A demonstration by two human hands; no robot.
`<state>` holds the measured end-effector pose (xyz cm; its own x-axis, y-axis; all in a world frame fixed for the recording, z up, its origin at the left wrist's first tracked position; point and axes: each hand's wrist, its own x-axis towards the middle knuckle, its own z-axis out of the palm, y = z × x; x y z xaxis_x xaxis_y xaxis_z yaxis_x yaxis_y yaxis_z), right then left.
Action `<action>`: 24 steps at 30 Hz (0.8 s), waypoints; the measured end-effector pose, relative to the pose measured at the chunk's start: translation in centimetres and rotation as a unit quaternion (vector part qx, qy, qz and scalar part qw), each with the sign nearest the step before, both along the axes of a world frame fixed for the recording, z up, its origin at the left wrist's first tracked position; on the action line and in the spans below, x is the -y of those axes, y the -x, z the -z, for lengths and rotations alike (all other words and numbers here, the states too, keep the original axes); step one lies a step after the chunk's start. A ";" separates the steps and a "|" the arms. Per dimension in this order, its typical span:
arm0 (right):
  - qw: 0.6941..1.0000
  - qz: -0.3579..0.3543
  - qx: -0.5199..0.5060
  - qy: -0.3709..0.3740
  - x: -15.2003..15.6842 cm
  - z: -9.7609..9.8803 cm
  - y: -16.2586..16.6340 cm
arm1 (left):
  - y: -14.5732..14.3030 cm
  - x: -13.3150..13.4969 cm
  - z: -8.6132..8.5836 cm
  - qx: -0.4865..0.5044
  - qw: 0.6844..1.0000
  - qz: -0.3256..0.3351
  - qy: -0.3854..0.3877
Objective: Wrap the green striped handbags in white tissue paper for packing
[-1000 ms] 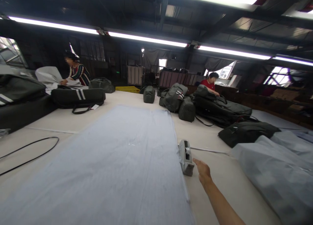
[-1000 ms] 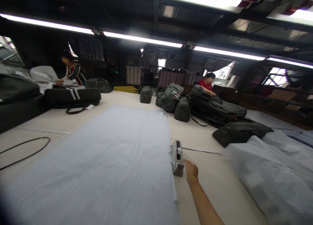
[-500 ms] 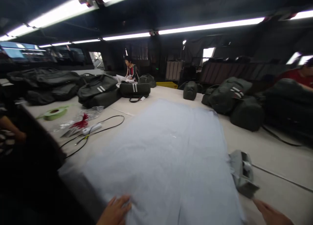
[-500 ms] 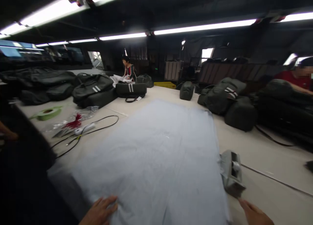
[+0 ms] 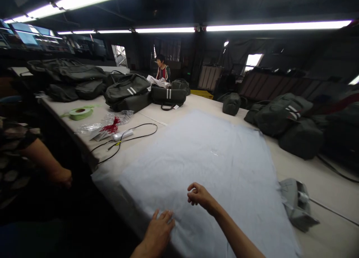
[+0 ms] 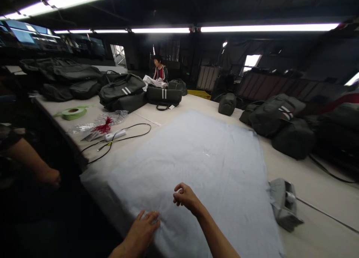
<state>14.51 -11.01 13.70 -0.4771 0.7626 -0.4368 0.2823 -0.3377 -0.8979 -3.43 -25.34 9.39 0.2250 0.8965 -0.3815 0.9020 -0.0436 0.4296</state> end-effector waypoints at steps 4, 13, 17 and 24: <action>0.998 -0.014 -0.032 0.055 0.3 -0.4 0.1 | 0.1 -0.1 0.0 0.056 0.998 -0.015 0.003; 0.978 0.023 -0.145 0.149 6.5 -2.4 0.2 | 1.0 -0.8 -2.6 0.322 0.928 -0.187 -0.020; 0.966 0.087 -0.197 0.142 10.0 -3.3 0.7 | 0.6 -1.4 -3.6 0.494 0.825 -0.264 0.072; 0.975 0.096 -0.162 0.121 12.7 -2.8 0.7 | 0.5 -2.2 -4.9 0.618 0.728 -0.251 0.160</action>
